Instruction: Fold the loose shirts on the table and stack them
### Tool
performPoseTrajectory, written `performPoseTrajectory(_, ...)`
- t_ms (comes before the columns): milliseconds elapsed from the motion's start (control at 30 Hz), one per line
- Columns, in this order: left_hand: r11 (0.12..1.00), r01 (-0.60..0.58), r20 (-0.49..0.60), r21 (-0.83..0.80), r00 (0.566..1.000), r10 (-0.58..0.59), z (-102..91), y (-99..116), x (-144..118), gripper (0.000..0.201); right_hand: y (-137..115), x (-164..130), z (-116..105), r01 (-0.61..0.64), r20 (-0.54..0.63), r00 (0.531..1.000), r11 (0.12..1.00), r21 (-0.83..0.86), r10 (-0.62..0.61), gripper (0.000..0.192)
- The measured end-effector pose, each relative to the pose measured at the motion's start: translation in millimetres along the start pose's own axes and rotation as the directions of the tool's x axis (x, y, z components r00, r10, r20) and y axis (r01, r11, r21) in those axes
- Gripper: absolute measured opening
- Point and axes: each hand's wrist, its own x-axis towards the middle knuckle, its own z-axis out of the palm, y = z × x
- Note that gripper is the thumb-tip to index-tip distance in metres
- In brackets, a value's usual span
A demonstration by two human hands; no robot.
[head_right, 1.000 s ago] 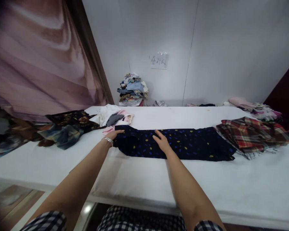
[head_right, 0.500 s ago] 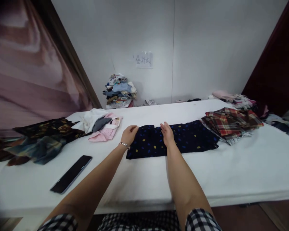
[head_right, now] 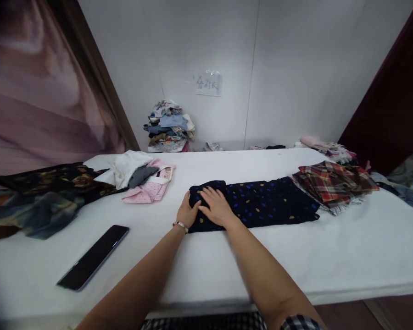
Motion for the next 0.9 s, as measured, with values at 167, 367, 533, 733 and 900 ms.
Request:
performPoseTrajectory(167,1.000,-0.003,0.056,0.001,0.998,0.002,-1.9,0,-3,0.062,34,-4,5,-0.518,-0.018,0.850,0.828,-0.214,0.527,0.057)
performPoseTrajectory(367,0.962,0.071,-0.015,-0.265,0.997,-0.078,4.4,7,-2,0.061,26,27,-11,-0.333,-0.125,0.940,0.931,-0.149,0.317,0.041)
performPoseTrajectory(533,0.753,0.300,0.070,-0.585,0.944,-0.322,5.3,11,-1,0.065,4,93,-13,-0.257,0.134,0.956,0.966,-0.041,0.260,0.039)
performPoseTrajectory(733,0.598,0.408,0.180,-0.690,0.897,-0.405,7.3,6,1,0.076,-4,137,5,-0.219,0.381,0.881,0.955,-0.199,0.281,0.016)
performPoseTrajectory(900,0.597,0.446,0.262,-0.667,0.890,-0.373,5.2,5,1,0.081,9,146,15,-0.276,0.266,0.911,0.945,-0.176,0.315,0.019)
